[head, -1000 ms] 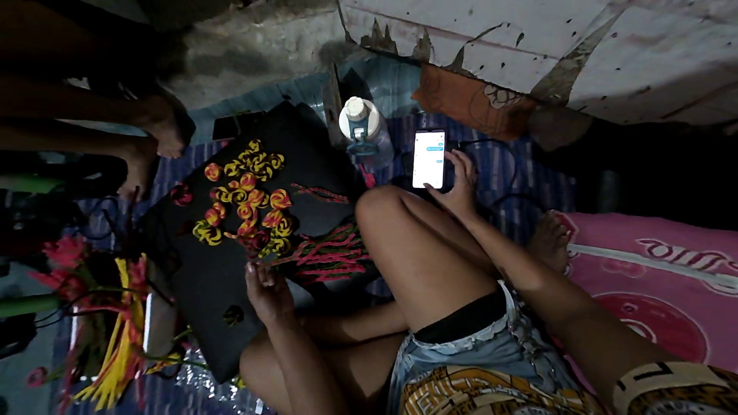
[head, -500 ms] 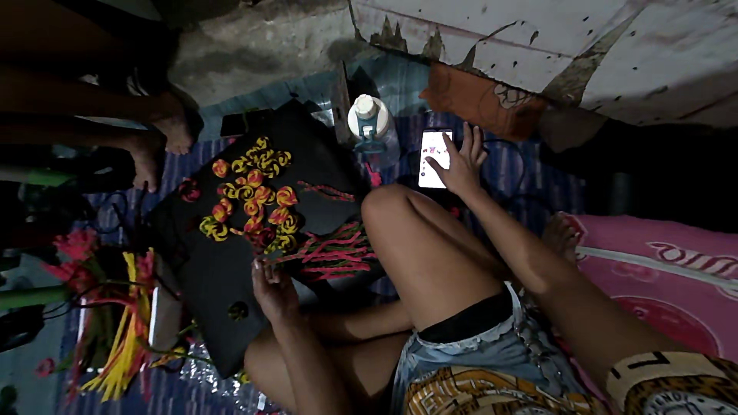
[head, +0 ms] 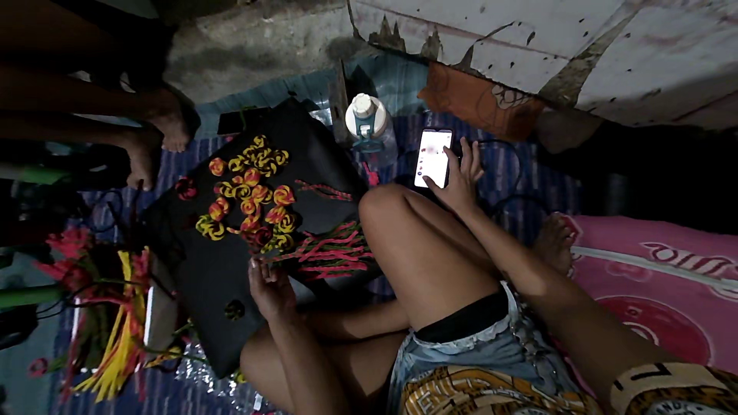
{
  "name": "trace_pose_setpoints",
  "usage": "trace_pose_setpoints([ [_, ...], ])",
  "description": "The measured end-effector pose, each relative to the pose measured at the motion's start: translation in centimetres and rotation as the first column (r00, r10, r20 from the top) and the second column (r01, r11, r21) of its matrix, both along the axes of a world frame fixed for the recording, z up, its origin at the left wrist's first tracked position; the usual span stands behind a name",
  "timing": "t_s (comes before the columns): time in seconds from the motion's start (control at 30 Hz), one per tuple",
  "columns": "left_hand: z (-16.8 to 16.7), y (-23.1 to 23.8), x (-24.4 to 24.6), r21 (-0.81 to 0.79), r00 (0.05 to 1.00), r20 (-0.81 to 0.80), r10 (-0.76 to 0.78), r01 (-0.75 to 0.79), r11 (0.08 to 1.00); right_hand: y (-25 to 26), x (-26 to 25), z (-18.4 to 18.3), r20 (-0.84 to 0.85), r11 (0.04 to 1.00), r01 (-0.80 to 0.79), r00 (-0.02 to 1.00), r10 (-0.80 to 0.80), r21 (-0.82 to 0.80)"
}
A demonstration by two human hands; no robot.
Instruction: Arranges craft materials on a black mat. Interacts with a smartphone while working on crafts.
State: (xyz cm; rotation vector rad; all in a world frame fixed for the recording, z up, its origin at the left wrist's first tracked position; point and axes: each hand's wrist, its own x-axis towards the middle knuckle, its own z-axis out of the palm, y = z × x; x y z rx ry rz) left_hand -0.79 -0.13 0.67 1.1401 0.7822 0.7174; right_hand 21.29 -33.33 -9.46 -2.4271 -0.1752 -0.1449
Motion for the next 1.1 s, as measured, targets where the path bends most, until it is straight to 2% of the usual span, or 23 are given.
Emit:
trace_pose_setpoints([
  [0.27, -0.2, 0.2, -0.1, 0.025, 1.0, -0.012, -0.007, 0.007, 1.0, 0.1, 0.7, -0.6, 0.001, 0.999, 0.036, 0.999, -0.036, -0.002],
  [0.53, -0.4, 0.3, -0.2, 0.03, 1.0, -0.012, -0.012, 0.012, 0.999, 0.7, 2.2, 0.1, -0.025, 1.0, 0.005, 1.0, -0.005, -0.007],
  [0.7, -0.4, 0.3, -0.2, 0.019, 0.999, 0.034, -0.033, 0.032, 0.999, 1.1, 3.8, 0.1, -0.077, 0.996, -0.031, 0.997, 0.025, -0.086],
  [0.87, -0.5, 0.3, -0.2, 0.033, 0.999, 0.01, -0.032, 0.031, 0.999, 1.2, 4.9, 0.2, -0.118, 0.986, -0.061, 0.992, 0.042, -0.155],
  [1.1, -0.2, -0.2, 0.0, 0.027, 0.999, -0.035, 0.011, -0.01, 1.0, -1.0, 1.9, 0.7, -0.086, 0.996, 0.052, 0.995, -0.059, -0.078],
])
